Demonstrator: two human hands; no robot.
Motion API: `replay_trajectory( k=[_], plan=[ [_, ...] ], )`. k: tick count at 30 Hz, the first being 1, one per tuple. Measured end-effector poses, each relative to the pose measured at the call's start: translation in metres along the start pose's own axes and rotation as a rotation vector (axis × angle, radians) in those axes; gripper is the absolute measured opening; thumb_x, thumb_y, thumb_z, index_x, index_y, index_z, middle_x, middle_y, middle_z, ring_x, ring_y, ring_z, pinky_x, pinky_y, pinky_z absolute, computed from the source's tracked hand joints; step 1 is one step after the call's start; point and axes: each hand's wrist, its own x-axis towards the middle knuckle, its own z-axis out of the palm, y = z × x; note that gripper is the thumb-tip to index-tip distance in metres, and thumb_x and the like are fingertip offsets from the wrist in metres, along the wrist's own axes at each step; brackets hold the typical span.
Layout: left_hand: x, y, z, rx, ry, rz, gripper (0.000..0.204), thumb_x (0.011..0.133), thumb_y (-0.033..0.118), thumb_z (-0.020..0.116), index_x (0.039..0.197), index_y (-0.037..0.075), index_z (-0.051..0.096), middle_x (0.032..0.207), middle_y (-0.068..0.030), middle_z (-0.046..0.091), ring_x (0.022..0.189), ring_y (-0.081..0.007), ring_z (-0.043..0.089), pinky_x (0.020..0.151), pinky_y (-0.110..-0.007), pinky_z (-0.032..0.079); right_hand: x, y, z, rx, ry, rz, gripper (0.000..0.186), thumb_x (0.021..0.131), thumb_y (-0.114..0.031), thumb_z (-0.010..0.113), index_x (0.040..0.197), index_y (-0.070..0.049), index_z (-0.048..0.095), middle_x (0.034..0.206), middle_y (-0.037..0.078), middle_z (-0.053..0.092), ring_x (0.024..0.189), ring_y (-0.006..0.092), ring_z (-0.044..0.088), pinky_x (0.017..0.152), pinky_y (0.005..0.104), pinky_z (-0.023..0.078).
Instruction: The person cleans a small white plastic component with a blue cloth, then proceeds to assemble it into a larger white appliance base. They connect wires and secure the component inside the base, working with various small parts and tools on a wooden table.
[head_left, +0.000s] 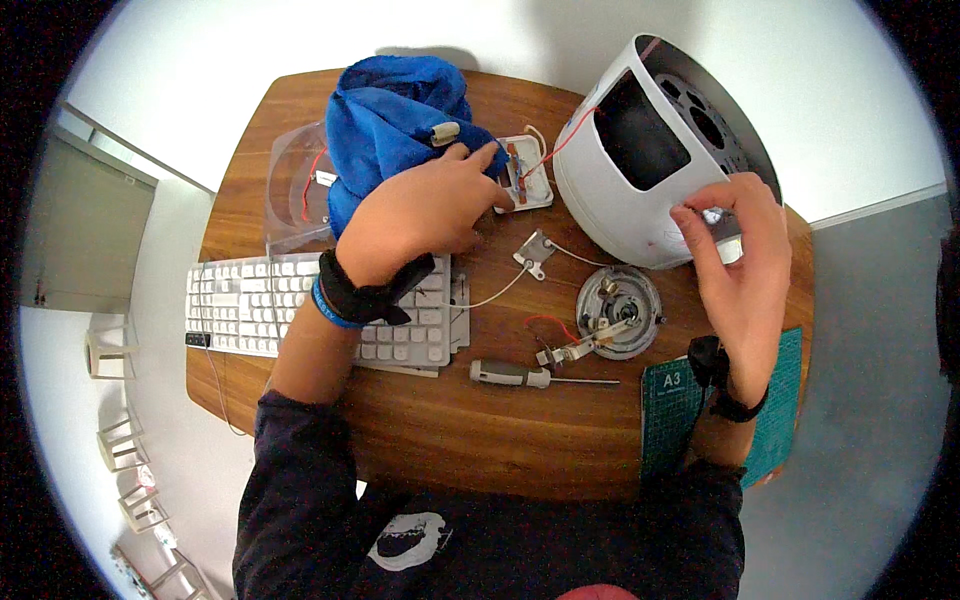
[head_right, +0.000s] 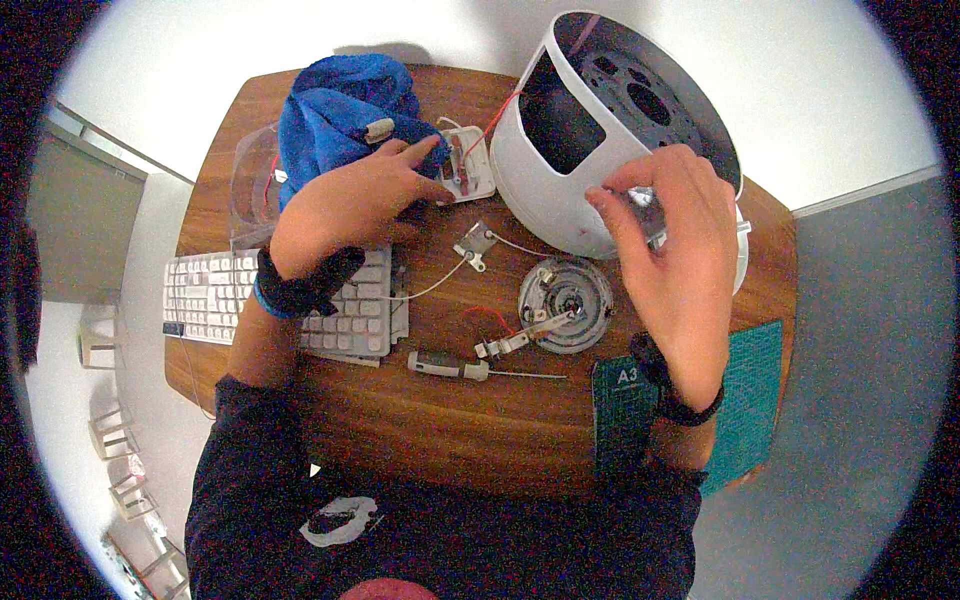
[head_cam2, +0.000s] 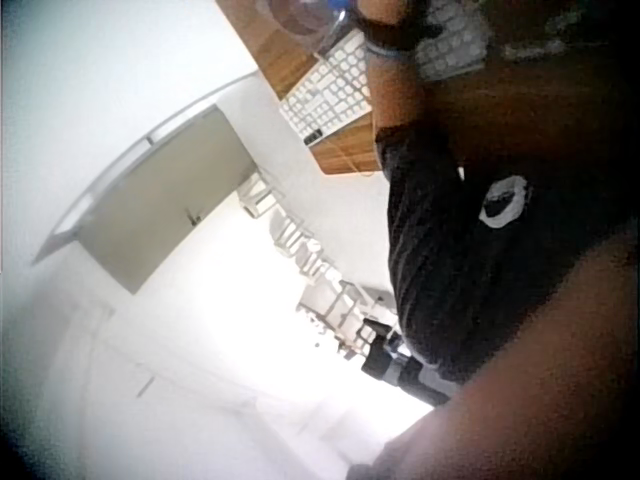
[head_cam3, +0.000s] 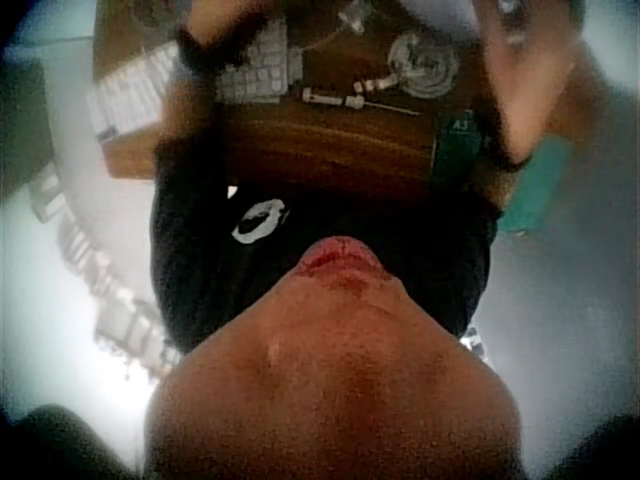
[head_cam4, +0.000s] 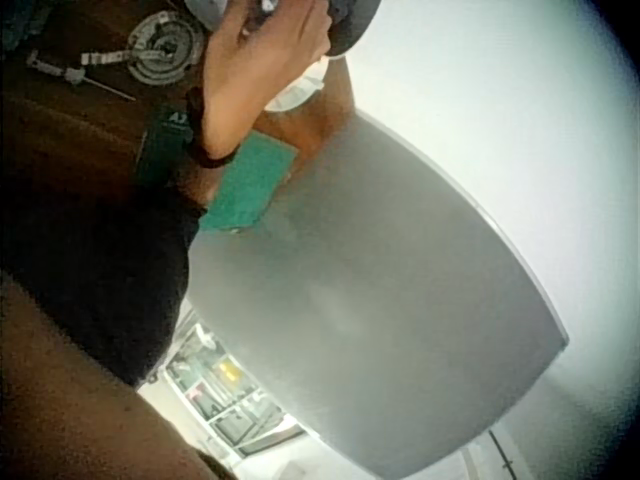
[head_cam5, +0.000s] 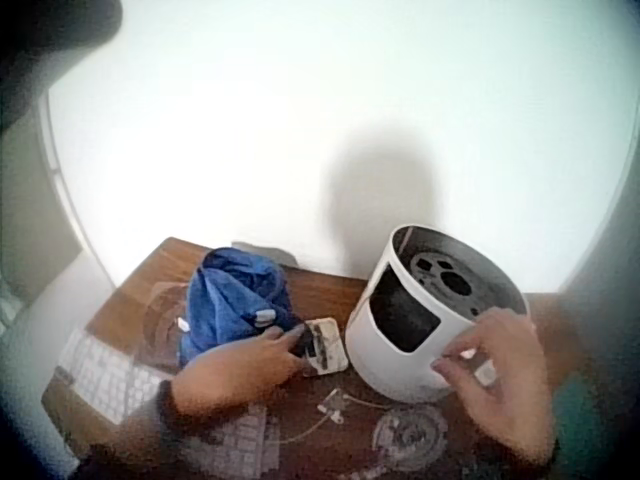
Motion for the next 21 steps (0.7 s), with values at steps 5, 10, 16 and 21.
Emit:
replay_trajectory(
  k=[5, 10, 16, 21],
  plan=[
    [0.006, 0.001, 0.009, 0.034, 0.055, 0.06, 0.053, 0.079, 0.014, 0.088, 0.131, 0.016, 0.077, 0.164, -0.0225, 0.047, 0.137, -0.0463, 0.055, 0.115, -0.05, 0.052, -0.001, 0.001, 0.001, -0.048, -0.019, -0.049, 0.017, 0.086, -0.014, 0.084, 0.093, -0.008, 0.07, 0.093, 0.009, 0.066, 0.092, 0.0339, 0.064, 0.083, 0.0441, 0.044],
    [0.02, -0.006, 0.024, 0.069, 0.09, 0.079, 0.069, 0.078, 0.016, 0.088, 0.142, 0.01, 0.064, 0.168, -0.0205, 0.042, 0.148, -0.0506, 0.045, 0.121, -0.055, 0.047, -0.002, 0.002, 0.0, -0.046, -0.02, -0.079, 0.018, 0.086, -0.016, 0.084, 0.093, -0.008, 0.07, 0.093, 0.009, 0.065, 0.092, 0.0335, 0.062, 0.083, 0.044, 0.043],
    [0.039, -0.015, 0.031, 0.039, 0.13, 0.088, 0.068, 0.08, 0.01, 0.085, 0.142, 0.005, 0.057, 0.151, -0.0214, 0.058, 0.14, -0.0467, 0.054, 0.113, -0.054, 0.051, -0.001, 0.003, -0.003, -0.034, -0.045, -0.093, 0.018, 0.086, -0.016, 0.084, 0.094, -0.009, 0.069, 0.094, 0.009, 0.063, 0.091, 0.0335, 0.062, 0.083, 0.0448, 0.043],
    [0.051, -0.014, 0.017, 0.003, 0.111, 0.011, 0.055, 0.079, 0.002, 0.08, 0.129, 0.001, 0.059, 0.132, -0.021, 0.068, 0.126, -0.0425, 0.064, 0.107, -0.051, 0.053, -0.003, 0.005, -0.005, -0.017, -0.047, -0.091, 0.02, 0.086, -0.017, 0.084, 0.096, -0.01, 0.069, 0.096, 0.008, 0.064, 0.093, 0.033, 0.062, 0.084, 0.0449, 0.044]
  ],
)
